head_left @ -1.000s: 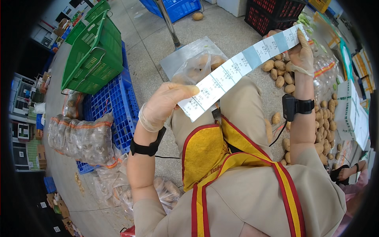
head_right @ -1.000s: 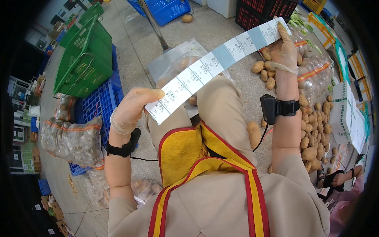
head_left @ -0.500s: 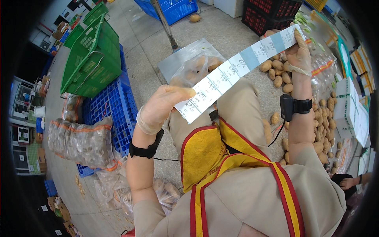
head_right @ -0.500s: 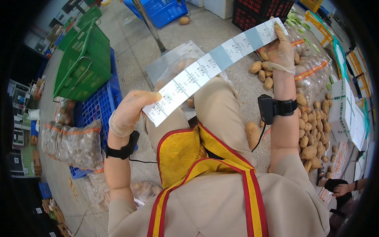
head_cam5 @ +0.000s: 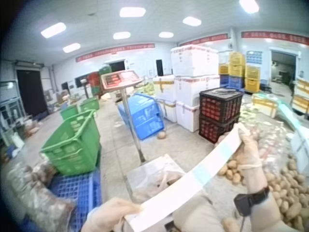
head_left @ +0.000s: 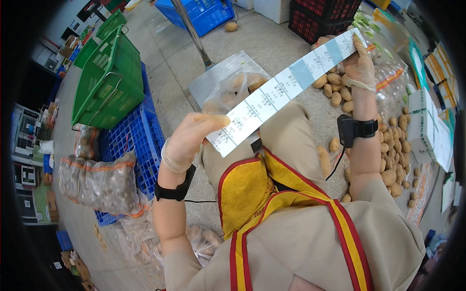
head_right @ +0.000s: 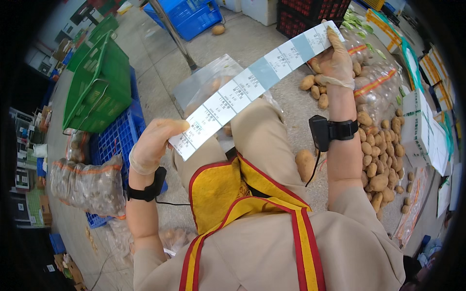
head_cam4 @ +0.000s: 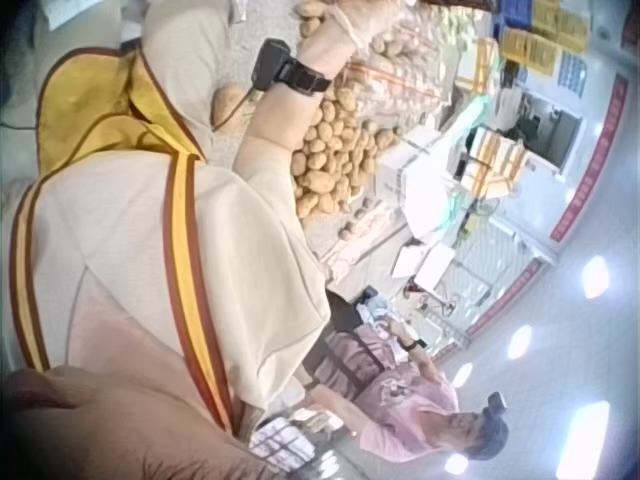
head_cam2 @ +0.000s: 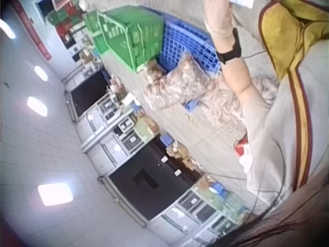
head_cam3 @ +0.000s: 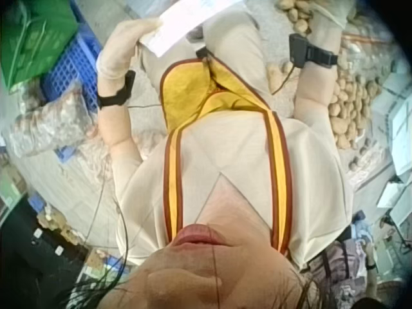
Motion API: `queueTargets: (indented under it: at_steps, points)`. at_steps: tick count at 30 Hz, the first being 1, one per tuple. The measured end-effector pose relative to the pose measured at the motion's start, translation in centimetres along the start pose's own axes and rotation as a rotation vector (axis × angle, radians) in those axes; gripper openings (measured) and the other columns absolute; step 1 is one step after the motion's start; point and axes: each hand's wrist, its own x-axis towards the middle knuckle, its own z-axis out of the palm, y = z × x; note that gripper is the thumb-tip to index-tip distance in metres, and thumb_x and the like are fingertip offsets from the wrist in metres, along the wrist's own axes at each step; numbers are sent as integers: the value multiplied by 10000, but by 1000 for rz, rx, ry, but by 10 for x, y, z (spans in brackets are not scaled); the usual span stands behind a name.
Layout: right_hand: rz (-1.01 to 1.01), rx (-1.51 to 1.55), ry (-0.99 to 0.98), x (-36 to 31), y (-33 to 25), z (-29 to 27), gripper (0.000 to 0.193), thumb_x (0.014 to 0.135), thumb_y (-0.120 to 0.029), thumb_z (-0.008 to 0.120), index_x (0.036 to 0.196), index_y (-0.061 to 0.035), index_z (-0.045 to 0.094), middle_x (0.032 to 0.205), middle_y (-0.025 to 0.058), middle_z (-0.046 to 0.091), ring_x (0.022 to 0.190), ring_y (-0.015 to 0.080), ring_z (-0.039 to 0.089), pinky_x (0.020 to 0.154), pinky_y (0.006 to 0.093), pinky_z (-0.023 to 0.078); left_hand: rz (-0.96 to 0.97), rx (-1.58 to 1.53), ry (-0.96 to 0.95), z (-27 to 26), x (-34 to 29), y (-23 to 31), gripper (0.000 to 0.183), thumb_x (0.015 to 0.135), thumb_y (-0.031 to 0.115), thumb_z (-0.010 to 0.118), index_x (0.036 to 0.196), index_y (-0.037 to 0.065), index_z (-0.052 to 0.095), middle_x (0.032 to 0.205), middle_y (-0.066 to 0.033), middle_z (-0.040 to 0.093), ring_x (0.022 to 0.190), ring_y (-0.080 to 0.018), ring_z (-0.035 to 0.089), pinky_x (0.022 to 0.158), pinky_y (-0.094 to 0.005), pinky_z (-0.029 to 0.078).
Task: The person fills a plastic bag with potatoes by hand, places it on a scale, and tears a printed label from a roll. They then tie the bag closed, attach the label, and set it aside before repeating the process with another bag.
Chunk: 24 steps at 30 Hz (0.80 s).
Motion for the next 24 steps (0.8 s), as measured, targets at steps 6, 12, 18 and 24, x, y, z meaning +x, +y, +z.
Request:
queueTargets:
  at_steps: [6, 12, 18, 24]
  points:
    - [15, 15, -93, 9, 3, -13, 265, 891, -112, 547, 1146, -48, 576, 1032, 43, 619, 924, 156, 598, 849, 331, 492, 75, 98, 3, 3, -4, 2, 255, 825, 213, 569, 861, -13, 683, 720, 1, 619, 623, -49, 491, 550, -202, 343]
    - [112, 36, -202, 28, 4, -33, 258, 890, -105, 542, 1139, -51, 584, 1018, 41, 627, 907, 160, 606, 839, 343, 501, -13, 32, 49, 7, -2, 5, 265, 812, 221, 578, 839, -17, 691, 684, -6, 618, 602, -57, 482, 533, -207, 325]
    - [131, 51, -190, 25, 5, -30, 255, 889, -108, 543, 1134, -54, 586, 1017, 40, 631, 903, 164, 612, 836, 351, 504, -58, 13, 68, 6, -2, 4, 260, 798, 238, 603, 835, -2, 697, 678, 3, 618, 596, -46, 473, 530, -201, 314]
    - [63, 2, -205, 21, 4, -27, 264, 895, -114, 531, 1149, -52, 569, 1015, 47, 631, 917, 171, 614, 830, 357, 510, -33, 61, 70, 4, -3, 4, 256, 804, 227, 594, 813, -11, 689, 675, 3, 613, 596, -46, 485, 528, -203, 317]
